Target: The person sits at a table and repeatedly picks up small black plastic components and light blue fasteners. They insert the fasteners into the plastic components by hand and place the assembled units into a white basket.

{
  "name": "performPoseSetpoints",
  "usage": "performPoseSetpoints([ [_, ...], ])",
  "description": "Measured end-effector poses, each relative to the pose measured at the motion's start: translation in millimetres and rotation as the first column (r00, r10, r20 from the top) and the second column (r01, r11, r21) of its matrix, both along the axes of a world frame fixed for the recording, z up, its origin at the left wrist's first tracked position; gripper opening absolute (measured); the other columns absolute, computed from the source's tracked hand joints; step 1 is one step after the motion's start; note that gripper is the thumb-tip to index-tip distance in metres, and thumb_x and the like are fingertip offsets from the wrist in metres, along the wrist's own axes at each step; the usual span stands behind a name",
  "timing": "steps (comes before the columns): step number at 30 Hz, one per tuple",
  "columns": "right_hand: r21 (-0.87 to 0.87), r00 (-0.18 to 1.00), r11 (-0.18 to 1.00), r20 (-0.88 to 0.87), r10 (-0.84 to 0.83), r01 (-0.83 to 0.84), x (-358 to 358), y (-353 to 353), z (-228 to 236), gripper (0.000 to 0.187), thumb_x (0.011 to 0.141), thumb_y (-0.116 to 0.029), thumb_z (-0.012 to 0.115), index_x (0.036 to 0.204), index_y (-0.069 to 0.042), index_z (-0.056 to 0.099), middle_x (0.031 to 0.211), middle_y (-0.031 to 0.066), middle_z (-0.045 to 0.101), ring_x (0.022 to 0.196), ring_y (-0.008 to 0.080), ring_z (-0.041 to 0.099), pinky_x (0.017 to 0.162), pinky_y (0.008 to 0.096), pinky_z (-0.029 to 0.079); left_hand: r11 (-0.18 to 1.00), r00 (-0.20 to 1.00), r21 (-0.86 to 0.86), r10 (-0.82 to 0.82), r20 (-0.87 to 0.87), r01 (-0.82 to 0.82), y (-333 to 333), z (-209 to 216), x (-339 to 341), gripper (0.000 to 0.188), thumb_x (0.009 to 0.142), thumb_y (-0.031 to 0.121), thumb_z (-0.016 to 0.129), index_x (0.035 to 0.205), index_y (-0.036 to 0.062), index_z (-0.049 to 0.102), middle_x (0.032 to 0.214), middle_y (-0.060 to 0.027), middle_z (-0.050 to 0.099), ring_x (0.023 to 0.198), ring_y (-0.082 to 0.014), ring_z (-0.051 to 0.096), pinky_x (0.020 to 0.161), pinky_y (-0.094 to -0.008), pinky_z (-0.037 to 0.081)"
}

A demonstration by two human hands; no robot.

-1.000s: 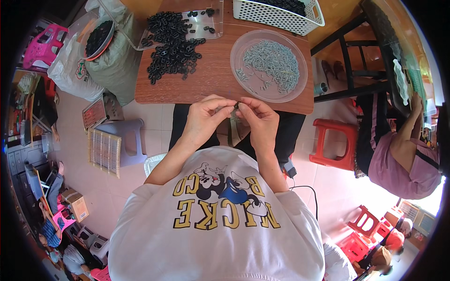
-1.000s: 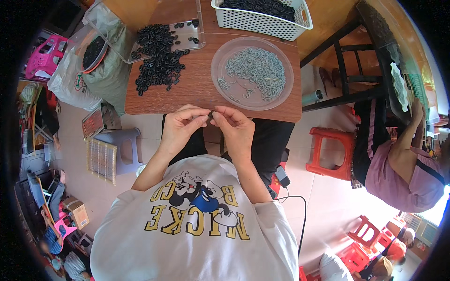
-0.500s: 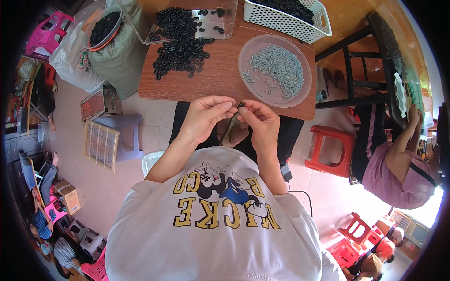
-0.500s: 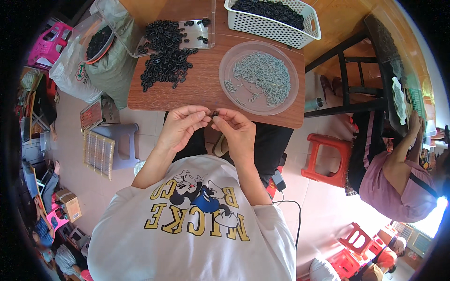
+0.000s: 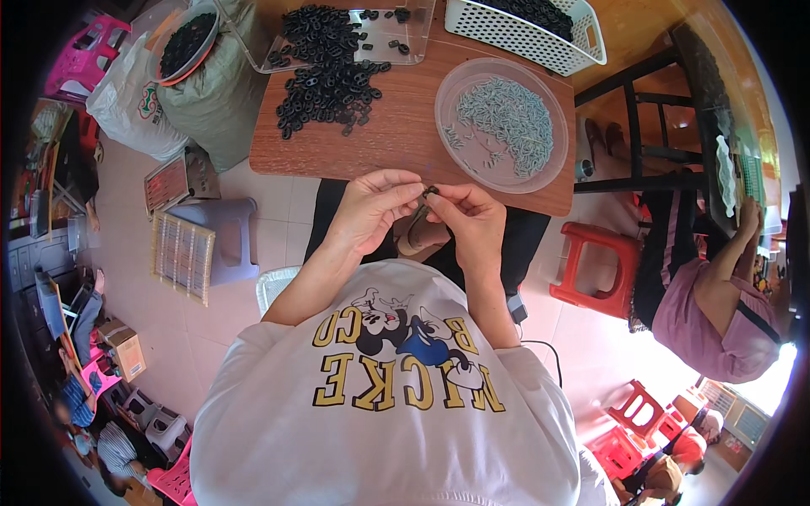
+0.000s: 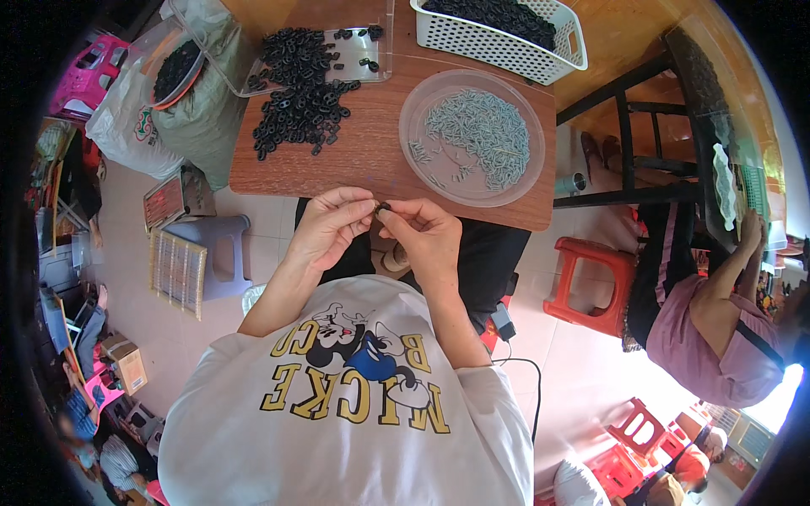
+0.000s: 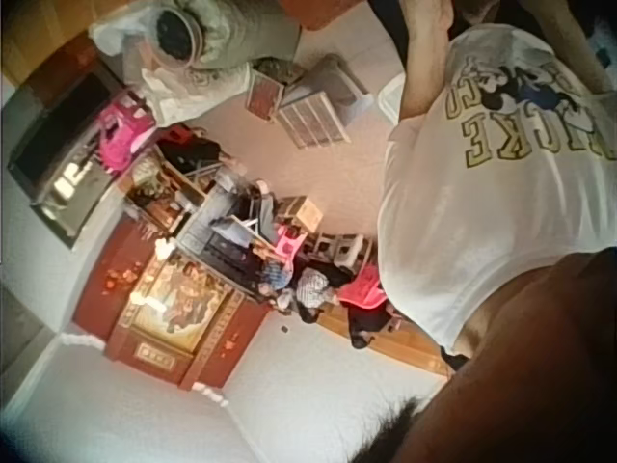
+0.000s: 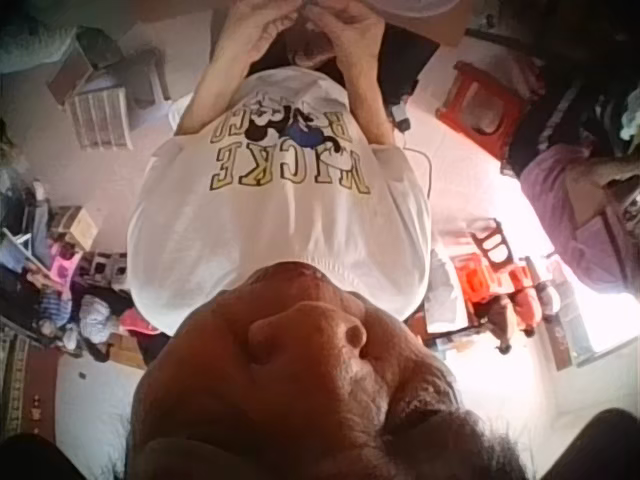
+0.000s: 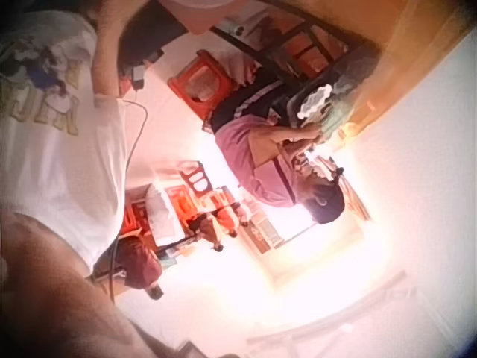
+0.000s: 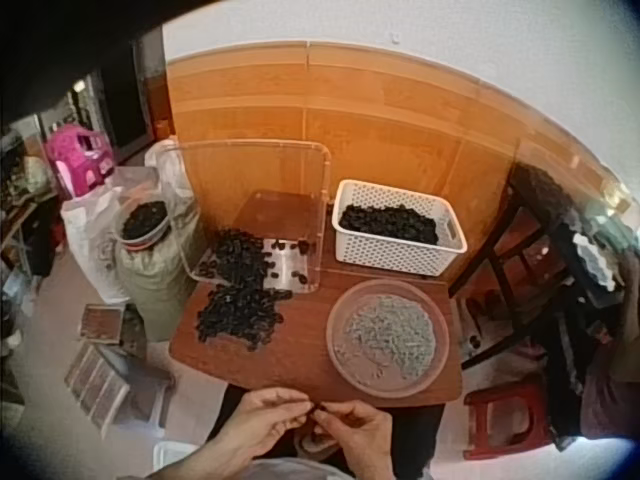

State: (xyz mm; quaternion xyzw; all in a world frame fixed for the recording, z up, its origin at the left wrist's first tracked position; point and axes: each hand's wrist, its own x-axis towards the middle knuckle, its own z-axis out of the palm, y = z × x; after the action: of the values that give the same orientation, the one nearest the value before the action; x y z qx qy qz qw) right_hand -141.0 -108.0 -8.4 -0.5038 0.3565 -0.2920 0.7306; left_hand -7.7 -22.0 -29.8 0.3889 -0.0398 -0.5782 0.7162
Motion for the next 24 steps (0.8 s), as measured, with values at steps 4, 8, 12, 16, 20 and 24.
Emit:
performPoseSetpoints([
  [4, 0.008, 1.0, 1.0, -0.019, 0.002, -0.002, -0.6, -0.7, -1.2, 0.013, 0.077, 0.002, 0.068, 0.089, 0.005, 0.065, 0.075, 0.008, 0.066, 0.062, 0.0099, 0.062, 0.055, 0.0178, 0.047, 1.0, 0.999, 0.006, 0.005, 0.035, -0.006, -1.3, 0.3, -0.9, 0.019, 0.081, -0.001, 0.064, 0.099, -0.002, 0.063, 0.088, -0.0107, 0.066, 0.075, -0.0132, 0.063, 0.064, -0.0215, 0.051],
  [8, -0.037, 0.997, 0.999, -0.078, -0.009, 0.006, -0.8, 0.7, 1.2, 0.012, 0.077, 0.0, 0.068, 0.088, 0.004, 0.065, 0.074, 0.0069, 0.066, 0.062, 0.0088, 0.062, 0.056, 0.0181, 0.047, 1.0, 0.998, -0.009, 0.012, 0.069, -0.011, -2.5, -2.5, -1.5, 0.021, 0.081, -0.001, 0.064, 0.102, -0.0025, 0.061, 0.089, -0.0114, 0.066, 0.078, -0.0133, 0.064, 0.066, -0.021, 0.051],
  [12, -0.099, 0.989, 0.995, -0.144, -0.028, 0.014, -1.0, 4.3, 5.3, 0.012, 0.078, -0.001, 0.068, 0.088, 0.004, 0.066, 0.074, 0.0061, 0.066, 0.063, 0.0078, 0.062, 0.056, 0.0184, 0.047, 1.0, 0.995, -0.022, 0.007, 0.101, -0.004, -2.0, -3.9, -1.2, 0.023, 0.081, -0.002, 0.064, 0.104, -0.0031, 0.06, 0.09, -0.0115, 0.066, 0.078, -0.0134, 0.064, 0.066, -0.0209, 0.051],
  [16, -0.123, 0.985, 0.992, -0.17, -0.028, 0.007, -2.6, 4.5, 5.8, 0.012, 0.078, -0.002, 0.068, 0.088, 0.004, 0.065, 0.073, 0.0057, 0.066, 0.063, 0.0077, 0.062, 0.056, 0.0184, 0.047, 1.0, 0.999, -0.016, -0.01, 0.048, 0.01, -1.2, -3.5, -1.0, 0.024, 0.081, -0.001, 0.063, 0.104, -0.0024, 0.06, 0.089, -0.0115, 0.066, 0.076, -0.0148, 0.063, 0.07, -0.0238, 0.052],
  [20, -0.099, 0.991, 0.995, -0.132, -0.033, 0.02, -3.6, 5.9, 7.5, 0.012, 0.078, -0.002, 0.068, 0.088, 0.004, 0.066, 0.073, 0.0056, 0.066, 0.063, 0.0077, 0.062, 0.057, 0.0186, 0.047, 1.0, 0.997, 0.003, -0.014, -0.07, 0.015, -2.8, -1.2, -3.9, 0.026, 0.081, -0.001, 0.064, 0.105, -0.0041, 0.059, 0.09, -0.0117, 0.066, 0.076, -0.0154, 0.063, 0.071, -0.0245, 0.051],
  [24, -0.097, 0.992, 0.995, -0.121, -0.024, 0.012, -4.8, 6.1, 6.0, 0.012, 0.078, -0.002, 0.068, 0.088, 0.004, 0.066, 0.074, 0.0054, 0.066, 0.063, 0.0074, 0.061, 0.056, 0.0187, 0.047, 1.0, 0.994, -0.002, -0.014, -0.104, 0.014, -2.1, -2.3, -4.7, 0.025, 0.081, 0.0, 0.064, 0.105, -0.0047, 0.058, 0.091, -0.0122, 0.065, 0.076, -0.0155, 0.063, 0.071, -0.0253, 0.052],
])
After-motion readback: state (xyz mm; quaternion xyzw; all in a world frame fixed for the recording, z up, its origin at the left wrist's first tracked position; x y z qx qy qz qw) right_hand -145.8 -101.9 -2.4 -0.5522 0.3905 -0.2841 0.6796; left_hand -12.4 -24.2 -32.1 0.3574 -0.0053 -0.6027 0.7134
